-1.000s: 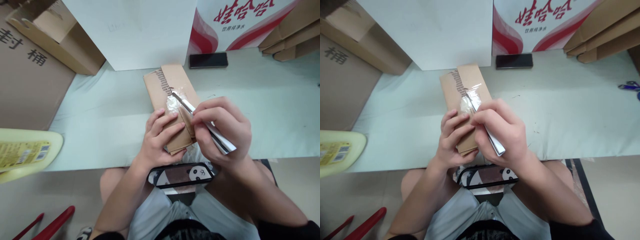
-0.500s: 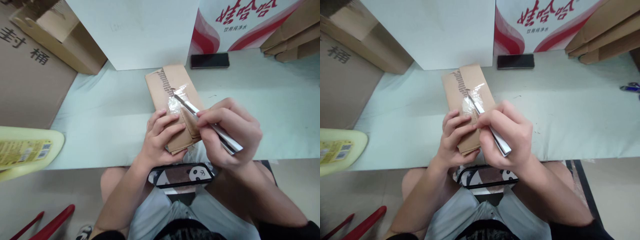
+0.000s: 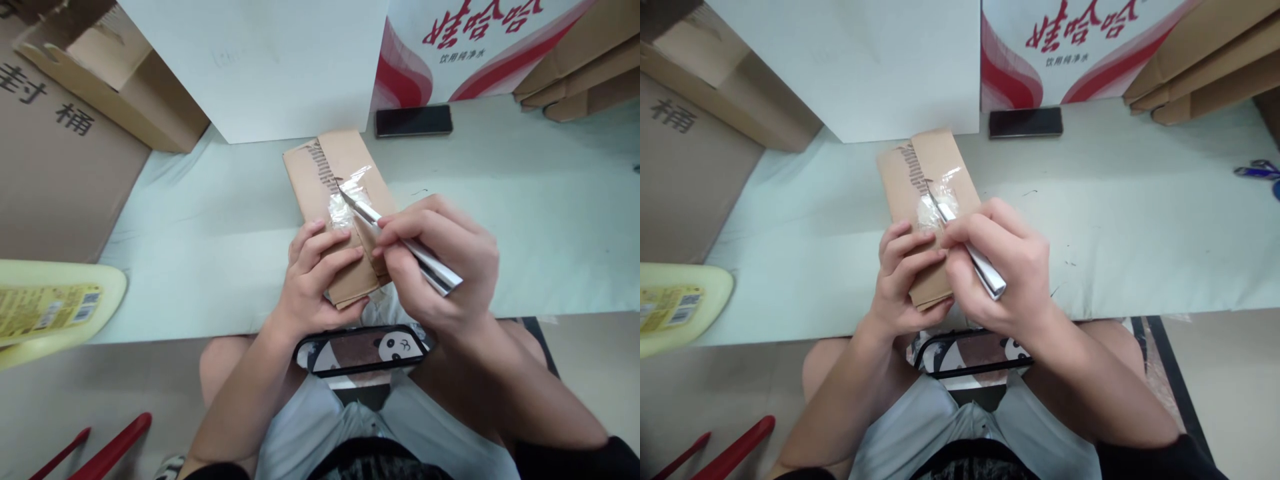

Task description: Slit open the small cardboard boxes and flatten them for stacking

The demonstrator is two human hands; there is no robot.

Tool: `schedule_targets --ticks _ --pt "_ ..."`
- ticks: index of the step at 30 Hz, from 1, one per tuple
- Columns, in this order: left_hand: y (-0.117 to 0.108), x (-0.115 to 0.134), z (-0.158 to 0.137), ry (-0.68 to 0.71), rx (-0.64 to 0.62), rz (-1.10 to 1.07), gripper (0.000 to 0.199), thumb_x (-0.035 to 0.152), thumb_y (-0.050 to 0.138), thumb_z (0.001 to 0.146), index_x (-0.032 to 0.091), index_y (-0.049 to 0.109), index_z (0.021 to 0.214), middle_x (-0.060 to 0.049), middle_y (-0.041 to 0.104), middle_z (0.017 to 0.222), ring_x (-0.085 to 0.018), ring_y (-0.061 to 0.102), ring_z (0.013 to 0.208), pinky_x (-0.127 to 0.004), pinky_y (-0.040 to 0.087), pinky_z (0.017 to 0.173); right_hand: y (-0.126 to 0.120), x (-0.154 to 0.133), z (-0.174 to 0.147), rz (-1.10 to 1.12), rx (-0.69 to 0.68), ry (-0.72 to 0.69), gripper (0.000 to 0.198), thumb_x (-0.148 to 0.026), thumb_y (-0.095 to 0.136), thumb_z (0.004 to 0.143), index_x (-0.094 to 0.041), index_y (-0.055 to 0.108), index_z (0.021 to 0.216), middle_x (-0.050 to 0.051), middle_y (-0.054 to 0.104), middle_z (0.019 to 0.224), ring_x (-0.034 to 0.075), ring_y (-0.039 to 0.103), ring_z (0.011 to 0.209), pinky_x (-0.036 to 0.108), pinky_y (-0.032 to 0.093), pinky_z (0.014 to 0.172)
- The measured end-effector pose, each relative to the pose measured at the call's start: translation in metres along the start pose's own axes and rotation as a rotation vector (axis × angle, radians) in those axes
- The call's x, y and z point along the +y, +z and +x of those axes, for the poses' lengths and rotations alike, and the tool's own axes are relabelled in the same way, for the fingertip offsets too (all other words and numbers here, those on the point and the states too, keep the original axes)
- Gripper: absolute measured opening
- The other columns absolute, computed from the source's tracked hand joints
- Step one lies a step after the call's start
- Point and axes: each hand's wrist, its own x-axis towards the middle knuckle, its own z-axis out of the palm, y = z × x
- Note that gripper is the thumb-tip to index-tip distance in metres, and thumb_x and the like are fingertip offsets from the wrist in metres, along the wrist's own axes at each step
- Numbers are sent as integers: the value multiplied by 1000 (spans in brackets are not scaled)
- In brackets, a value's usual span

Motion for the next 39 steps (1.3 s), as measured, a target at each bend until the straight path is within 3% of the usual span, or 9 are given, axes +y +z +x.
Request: schedule_targets --ticks 9,19,30,36,39 --pt "0 2 1 28 -4 -16 50 52 66 88 24 59 128 -11 65 132 -33 55 136 -55 42 120 -13 -11 0 -76 12 -33 19 -3 56 80 -21 64 77 1 67 77 13 69 73 27 56 63" --pt "1 2 1 12 0 -30 53 50 68 86 26 58 132 -11 65 132 -33 56 135 -57 43 119 -3 -7 -1 -65 -5 8 19 -6 55 81 -21 63 76 1 66 74 14 69 73 28 57 62" --pt "0 3 2 30 -8 -19 50 54 66 88 26 59 129 -11 66 132 -32 56 136 -55 44 119 -18 -18 -2 -101 -22 -49 22 -1 55 80 -21 63 77 1 66 74 14 67 70 30 58 65" --pt "0 3 2 6 -14 -10 50 54 66 88 28 58 130 -9 67 132 -32 57 134 -56 44 118 -10 -14 -3 -77 -8 -65 21 -4 53 78 -23 61 73 2 63 68 16 67 69 30 53 56" --pt "0 4 2 0 -13 -23 50 51 68 87 28 59 131 -10 67 133 -32 58 132 -57 44 118 -6 -9 -3 -26 8 -62 18 -4 54 75 -19 61 70 1 61 67 11 61 59 27 50 52"
